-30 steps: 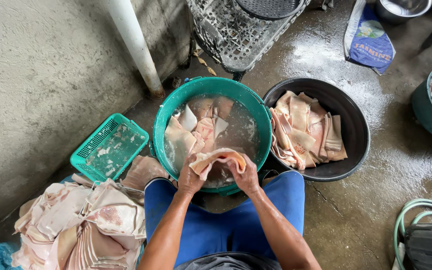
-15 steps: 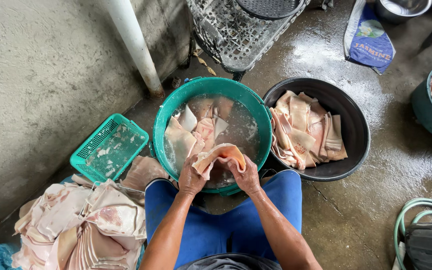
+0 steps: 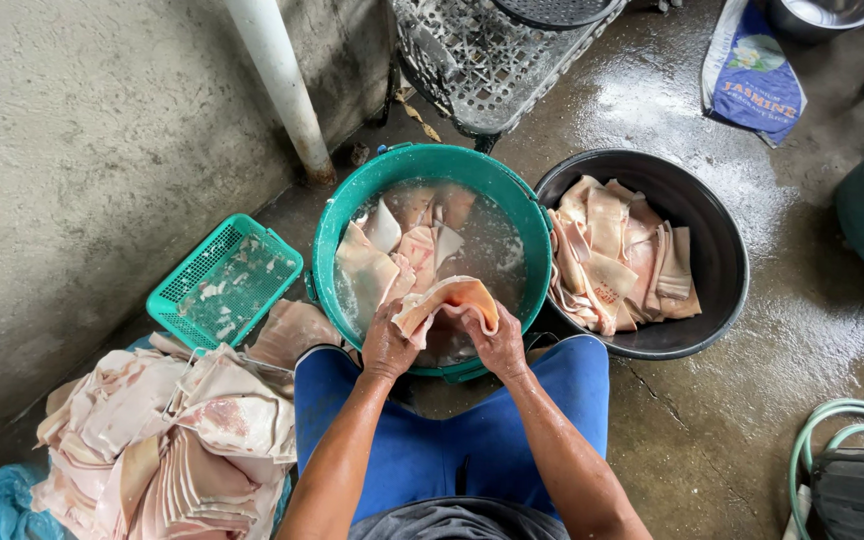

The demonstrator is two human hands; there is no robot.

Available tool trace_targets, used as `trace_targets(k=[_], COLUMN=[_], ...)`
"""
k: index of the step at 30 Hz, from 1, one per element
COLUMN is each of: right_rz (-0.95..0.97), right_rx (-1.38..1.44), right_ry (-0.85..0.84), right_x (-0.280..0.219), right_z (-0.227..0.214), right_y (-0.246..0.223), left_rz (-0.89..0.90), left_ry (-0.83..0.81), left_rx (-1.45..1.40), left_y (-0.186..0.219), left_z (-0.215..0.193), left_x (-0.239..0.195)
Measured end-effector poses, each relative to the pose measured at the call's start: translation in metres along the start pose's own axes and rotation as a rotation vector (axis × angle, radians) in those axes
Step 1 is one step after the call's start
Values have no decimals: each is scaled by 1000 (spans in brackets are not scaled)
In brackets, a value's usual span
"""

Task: The person washes pieces of raw animal skin in a bucket of water and moves them between containers and onto a tarp.

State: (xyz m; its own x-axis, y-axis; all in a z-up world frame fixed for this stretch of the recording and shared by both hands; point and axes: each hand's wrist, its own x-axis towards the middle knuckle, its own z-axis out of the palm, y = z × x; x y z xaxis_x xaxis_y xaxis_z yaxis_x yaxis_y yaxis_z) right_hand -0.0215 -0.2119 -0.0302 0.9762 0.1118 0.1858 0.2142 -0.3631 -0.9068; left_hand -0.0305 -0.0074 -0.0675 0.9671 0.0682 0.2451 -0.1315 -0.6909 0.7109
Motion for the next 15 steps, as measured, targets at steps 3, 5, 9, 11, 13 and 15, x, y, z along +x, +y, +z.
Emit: trace_targets(k=[3,5,9,11,13,15], right_rz=[-25,-27,-19,-1,-8,-32], right_rx=[8,-20,-2,2,-3,-15], right_ry=[-3,-3,-17,-15,-8,-2], right_x=[1,1,1,0,1,0], right_z=[-1,-1,0,-1,-2,-1], right_y=[0,-1,-3,-3,-4,-4], left_rz=[49,139,82,55,43,18], left_ry=[-14,-29,-20,2,-10,-21], left_rx=[39,96,65,38,46,40], left_y=[1,2,4,7,8,9], left_z=[-1,-1,-5,-6,-6,-8], left_x=[1,2,3,2,3,1])
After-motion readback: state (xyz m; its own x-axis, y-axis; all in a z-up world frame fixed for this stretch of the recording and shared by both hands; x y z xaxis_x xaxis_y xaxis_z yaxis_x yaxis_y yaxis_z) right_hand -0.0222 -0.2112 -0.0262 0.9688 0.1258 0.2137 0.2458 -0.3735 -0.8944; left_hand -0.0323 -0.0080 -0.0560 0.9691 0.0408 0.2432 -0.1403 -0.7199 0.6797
